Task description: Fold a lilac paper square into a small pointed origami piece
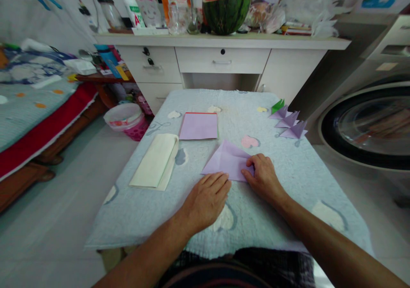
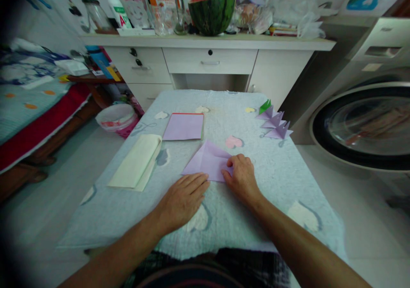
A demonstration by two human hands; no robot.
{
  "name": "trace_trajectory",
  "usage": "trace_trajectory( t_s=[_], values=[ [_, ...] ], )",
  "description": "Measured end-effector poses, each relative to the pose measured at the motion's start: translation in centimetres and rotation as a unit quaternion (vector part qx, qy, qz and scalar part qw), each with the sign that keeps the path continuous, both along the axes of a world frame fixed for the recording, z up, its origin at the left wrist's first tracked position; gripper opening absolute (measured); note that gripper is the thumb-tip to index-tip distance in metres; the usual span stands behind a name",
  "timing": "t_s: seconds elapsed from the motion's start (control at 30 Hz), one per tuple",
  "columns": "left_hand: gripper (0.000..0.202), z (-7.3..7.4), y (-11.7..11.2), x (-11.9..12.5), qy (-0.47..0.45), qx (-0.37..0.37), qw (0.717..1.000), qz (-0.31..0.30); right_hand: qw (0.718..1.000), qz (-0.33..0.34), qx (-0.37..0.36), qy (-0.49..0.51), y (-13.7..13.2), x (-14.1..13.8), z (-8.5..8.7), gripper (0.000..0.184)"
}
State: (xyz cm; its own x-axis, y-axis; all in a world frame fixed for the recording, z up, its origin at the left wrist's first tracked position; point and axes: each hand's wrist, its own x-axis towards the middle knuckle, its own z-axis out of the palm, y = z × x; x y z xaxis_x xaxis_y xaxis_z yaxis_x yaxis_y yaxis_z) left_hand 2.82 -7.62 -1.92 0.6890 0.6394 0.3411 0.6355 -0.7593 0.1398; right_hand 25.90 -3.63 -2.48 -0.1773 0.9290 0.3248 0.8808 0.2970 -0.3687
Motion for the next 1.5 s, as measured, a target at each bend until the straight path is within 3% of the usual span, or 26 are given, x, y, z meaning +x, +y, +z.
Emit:
trace_trajectory(
  t_s=[0.17,0.33,0.43,0.67,1.0,1.33,1.5],
  values=[
    [0.032,0.0,0.0,0.0,-0.003,-0.011,1.0,0.002,0.998,0.03,0.035,-0.04,-0.4,-0.5,0.9,0.008],
    [0.032,0.2,-0.1,0.1,0.003,-0.014,1.0,0.006,0.98,0.191,0.02,-0.053,-0.4,-0.7,1.6,0.022],
    [0.033,0.2,-0.1,0.2,0.001,-0.011,1.0,0.008,0.971,0.231,0.01,-0.059,-0.4,-0.6,1.8,0.024],
    [0.031,0.3,0.0,0.2,0.004,-0.008,1.0,0.01,0.96,0.232,0.018,-0.156,-1.3,-1.3,2.8,0.023],
    [0.031,0.2,0.0,0.2,-0.001,0.005,1.0,0.008,0.964,0.241,0.027,-0.112,-1.6,-1.6,2.2,0.023],
    [0.032,0.2,0.0,0.0,0.004,-0.01,1.0,0.01,0.964,0.227,0.032,-0.134,-1.9,-1.8,2.1,0.025],
    [0.031,0.1,-0.1,0.0,-0.004,0.016,1.0,0.004,0.965,0.217,0.03,-0.144,-2.0,-2.0,2.2,0.024]
  ],
)
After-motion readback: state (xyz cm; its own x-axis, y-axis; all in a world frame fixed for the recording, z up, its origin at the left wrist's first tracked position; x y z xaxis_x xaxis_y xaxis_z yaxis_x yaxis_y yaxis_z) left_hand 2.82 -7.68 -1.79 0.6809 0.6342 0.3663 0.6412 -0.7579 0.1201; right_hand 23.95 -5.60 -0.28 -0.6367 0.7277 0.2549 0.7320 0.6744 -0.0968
